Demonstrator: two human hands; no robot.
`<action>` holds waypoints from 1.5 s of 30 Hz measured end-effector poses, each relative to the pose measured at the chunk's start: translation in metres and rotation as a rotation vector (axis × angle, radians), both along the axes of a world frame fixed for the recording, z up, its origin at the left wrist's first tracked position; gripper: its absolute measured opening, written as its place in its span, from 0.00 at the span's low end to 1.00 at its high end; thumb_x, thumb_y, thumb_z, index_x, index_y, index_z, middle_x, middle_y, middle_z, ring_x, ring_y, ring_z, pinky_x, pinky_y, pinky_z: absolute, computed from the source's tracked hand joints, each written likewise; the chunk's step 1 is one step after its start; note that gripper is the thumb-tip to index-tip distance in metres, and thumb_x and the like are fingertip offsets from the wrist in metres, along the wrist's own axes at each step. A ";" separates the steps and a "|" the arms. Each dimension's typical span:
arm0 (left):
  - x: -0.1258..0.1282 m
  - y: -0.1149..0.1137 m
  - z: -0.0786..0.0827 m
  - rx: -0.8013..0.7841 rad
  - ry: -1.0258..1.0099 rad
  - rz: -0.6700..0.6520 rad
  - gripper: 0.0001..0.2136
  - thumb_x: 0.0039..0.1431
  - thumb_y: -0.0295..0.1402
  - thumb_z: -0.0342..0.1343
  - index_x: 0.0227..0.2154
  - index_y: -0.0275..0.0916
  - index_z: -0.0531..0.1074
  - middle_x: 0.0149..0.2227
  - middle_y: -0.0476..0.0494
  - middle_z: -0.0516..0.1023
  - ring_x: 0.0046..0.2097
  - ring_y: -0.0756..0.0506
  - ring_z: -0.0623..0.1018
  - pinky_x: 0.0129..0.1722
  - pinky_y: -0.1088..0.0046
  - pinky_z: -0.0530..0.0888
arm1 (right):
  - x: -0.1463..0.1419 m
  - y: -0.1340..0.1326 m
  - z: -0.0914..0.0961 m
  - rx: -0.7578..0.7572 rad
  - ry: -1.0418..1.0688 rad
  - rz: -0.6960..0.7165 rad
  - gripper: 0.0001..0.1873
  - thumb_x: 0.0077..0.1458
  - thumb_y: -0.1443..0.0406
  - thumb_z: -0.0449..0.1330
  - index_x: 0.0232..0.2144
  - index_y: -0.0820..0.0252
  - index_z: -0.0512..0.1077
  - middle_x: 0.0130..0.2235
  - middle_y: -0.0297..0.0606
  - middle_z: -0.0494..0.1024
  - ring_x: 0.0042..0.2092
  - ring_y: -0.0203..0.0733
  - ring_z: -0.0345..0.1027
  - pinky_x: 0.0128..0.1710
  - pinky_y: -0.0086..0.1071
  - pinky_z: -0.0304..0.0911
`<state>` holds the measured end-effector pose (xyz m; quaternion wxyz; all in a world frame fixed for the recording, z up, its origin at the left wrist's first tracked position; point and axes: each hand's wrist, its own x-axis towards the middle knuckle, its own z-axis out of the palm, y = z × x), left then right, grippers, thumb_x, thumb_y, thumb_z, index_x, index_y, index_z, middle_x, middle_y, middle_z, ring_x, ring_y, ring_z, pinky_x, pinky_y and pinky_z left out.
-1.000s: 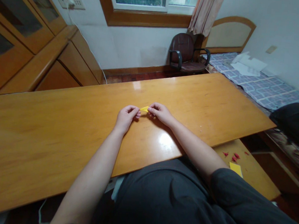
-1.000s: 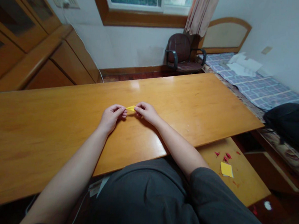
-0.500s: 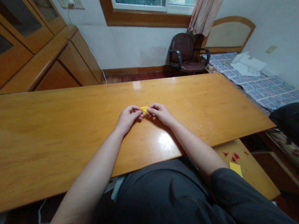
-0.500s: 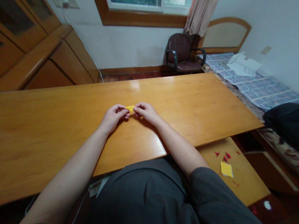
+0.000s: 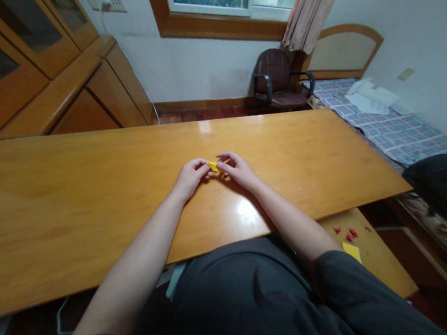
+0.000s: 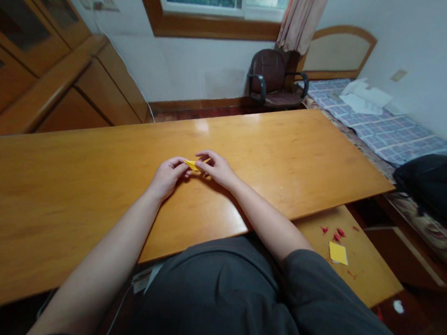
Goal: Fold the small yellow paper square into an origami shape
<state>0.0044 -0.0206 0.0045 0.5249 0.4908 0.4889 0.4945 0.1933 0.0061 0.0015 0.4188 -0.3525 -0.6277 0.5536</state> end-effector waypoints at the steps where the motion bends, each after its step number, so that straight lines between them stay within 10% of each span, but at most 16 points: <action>1: 0.000 0.000 0.000 -0.001 0.012 -0.014 0.11 0.50 0.39 0.64 0.30 0.36 0.76 0.24 0.49 0.76 0.25 0.53 0.73 0.26 0.79 0.70 | 0.000 -0.001 0.001 0.056 -0.022 -0.016 0.19 0.55 0.55 0.64 0.47 0.57 0.73 0.40 0.35 0.76 0.32 0.33 0.68 0.31 0.28 0.65; 9: 0.002 -0.001 0.003 -0.015 0.027 -0.057 0.11 0.51 0.40 0.64 0.30 0.36 0.75 0.24 0.48 0.76 0.25 0.52 0.73 0.26 0.78 0.69 | 0.001 -0.003 0.012 0.375 -0.206 -0.054 0.11 0.59 0.58 0.62 0.35 0.60 0.77 0.35 0.36 0.76 0.39 0.37 0.68 0.41 0.31 0.63; 24: 0.004 -0.003 0.003 0.251 0.132 0.111 0.11 0.55 0.42 0.63 0.34 0.39 0.75 0.48 0.43 0.71 0.37 0.50 0.78 0.30 0.75 0.77 | -0.003 -0.004 0.008 -0.029 -0.013 -0.074 0.17 0.51 0.53 0.66 0.33 0.62 0.73 0.26 0.32 0.75 0.27 0.33 0.69 0.27 0.26 0.64; 37: 0.004 -0.003 0.002 0.221 0.104 0.040 0.13 0.54 0.43 0.63 0.31 0.38 0.76 0.39 0.45 0.73 0.35 0.49 0.76 0.32 0.72 0.78 | 0.000 -0.004 0.013 0.098 -0.060 -0.040 0.16 0.52 0.54 0.66 0.32 0.62 0.75 0.32 0.33 0.73 0.28 0.31 0.69 0.29 0.26 0.65; 45: 0.002 -0.003 0.006 0.313 0.289 0.006 0.10 0.57 0.41 0.61 0.30 0.39 0.77 0.38 0.44 0.75 0.42 0.46 0.76 0.40 0.72 0.76 | 0.004 -0.005 0.019 -0.105 -0.001 0.048 0.18 0.51 0.52 0.65 0.31 0.63 0.73 0.24 0.30 0.72 0.27 0.31 0.64 0.28 0.25 0.60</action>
